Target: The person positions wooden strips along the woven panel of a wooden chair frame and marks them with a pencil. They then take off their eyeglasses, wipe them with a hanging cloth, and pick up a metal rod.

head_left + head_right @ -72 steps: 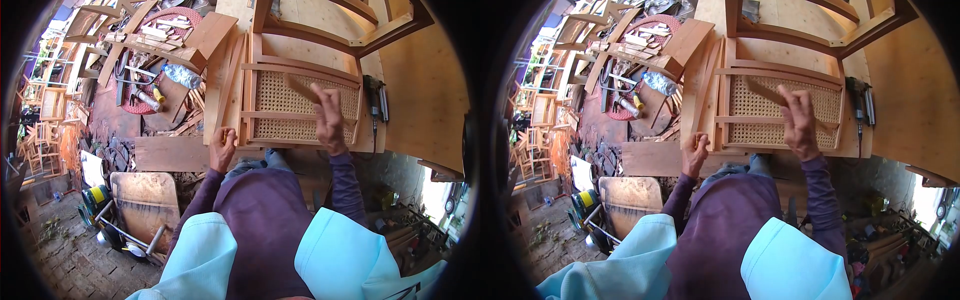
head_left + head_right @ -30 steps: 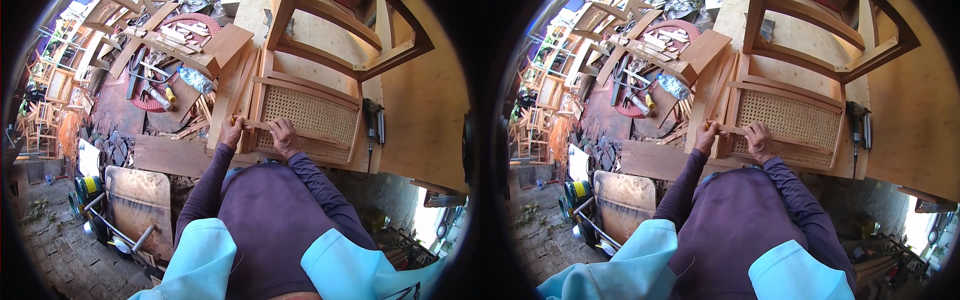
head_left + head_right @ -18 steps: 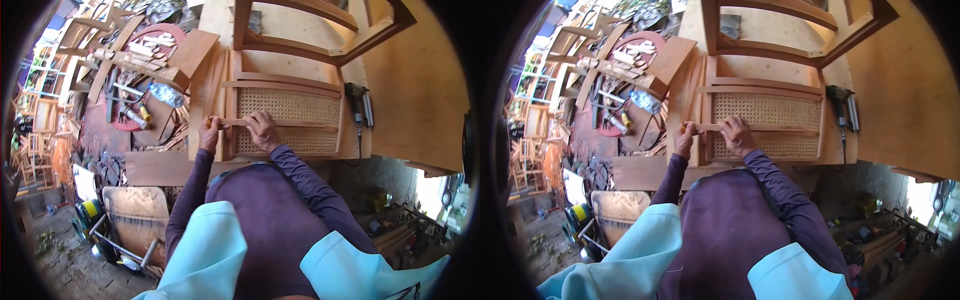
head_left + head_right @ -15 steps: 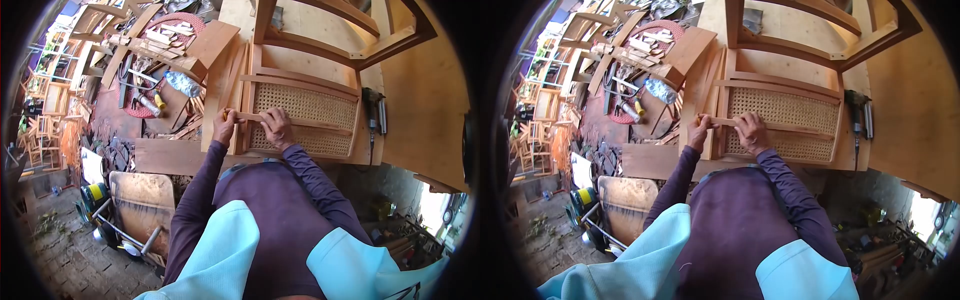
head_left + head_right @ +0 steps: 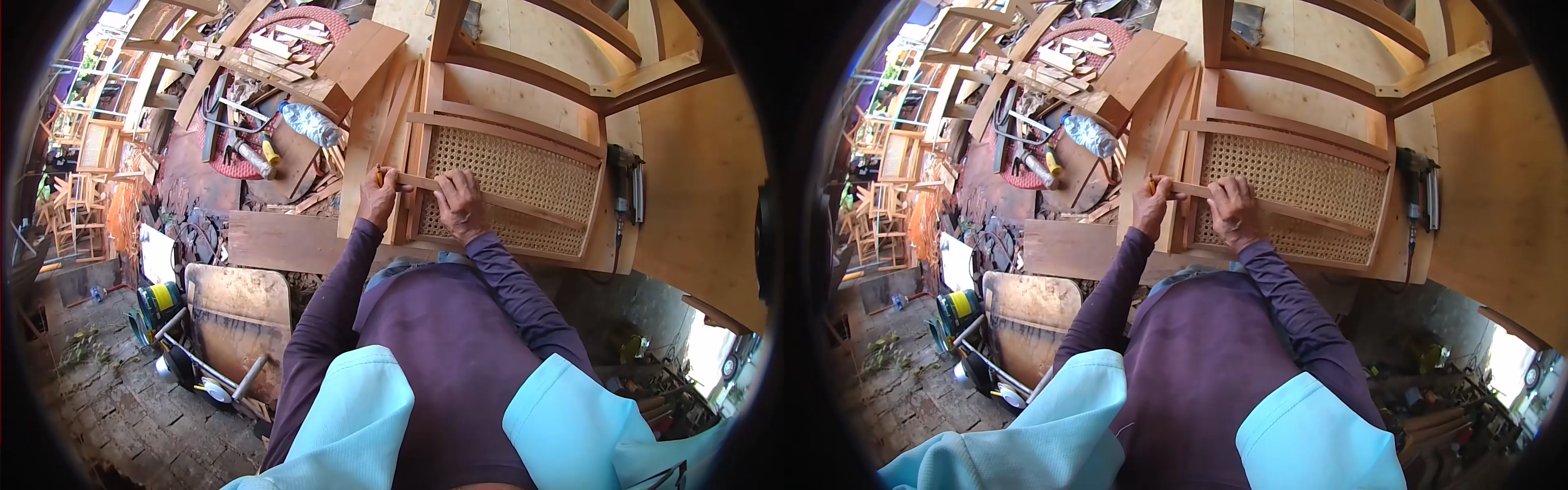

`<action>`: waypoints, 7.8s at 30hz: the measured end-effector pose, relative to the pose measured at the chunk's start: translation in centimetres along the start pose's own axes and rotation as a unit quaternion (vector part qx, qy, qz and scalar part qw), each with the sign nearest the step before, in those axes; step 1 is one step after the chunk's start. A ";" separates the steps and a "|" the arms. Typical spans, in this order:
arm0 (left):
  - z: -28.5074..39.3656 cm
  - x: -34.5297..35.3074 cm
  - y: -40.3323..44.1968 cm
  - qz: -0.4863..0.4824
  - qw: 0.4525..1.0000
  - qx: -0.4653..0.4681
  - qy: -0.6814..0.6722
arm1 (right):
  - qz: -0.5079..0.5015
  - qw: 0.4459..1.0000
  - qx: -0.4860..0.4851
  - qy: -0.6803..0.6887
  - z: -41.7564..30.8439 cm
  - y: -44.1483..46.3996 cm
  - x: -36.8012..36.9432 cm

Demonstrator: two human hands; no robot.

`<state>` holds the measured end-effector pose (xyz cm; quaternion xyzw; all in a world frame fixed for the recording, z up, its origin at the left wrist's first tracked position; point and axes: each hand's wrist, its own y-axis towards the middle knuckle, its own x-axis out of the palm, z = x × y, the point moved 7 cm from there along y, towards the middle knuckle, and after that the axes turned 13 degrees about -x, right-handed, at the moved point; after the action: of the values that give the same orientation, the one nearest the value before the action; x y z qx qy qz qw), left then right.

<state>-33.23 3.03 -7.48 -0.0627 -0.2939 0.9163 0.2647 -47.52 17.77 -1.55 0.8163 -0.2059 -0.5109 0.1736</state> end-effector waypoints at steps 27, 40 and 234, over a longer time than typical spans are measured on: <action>5.2 26.7 -8.9 -0.198 0.593 0.438 0.646 | -0.050 0.997 0.044 -0.048 2.1 -2.3 5.9; -3.2 35.1 -8.1 -0.237 0.540 0.459 0.664 | 0.126 0.990 -0.030 -0.051 0.3 -1.1 0.9; 10.7 36.9 -0.9 -0.128 0.607 0.517 0.590 | 0.133 0.985 -0.086 -0.069 10.7 8.2 -0.9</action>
<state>-67.11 17.49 3.36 -0.4038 0.4434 0.6372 0.4841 -58.90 10.38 -1.30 0.7264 -0.2792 -0.5547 0.2946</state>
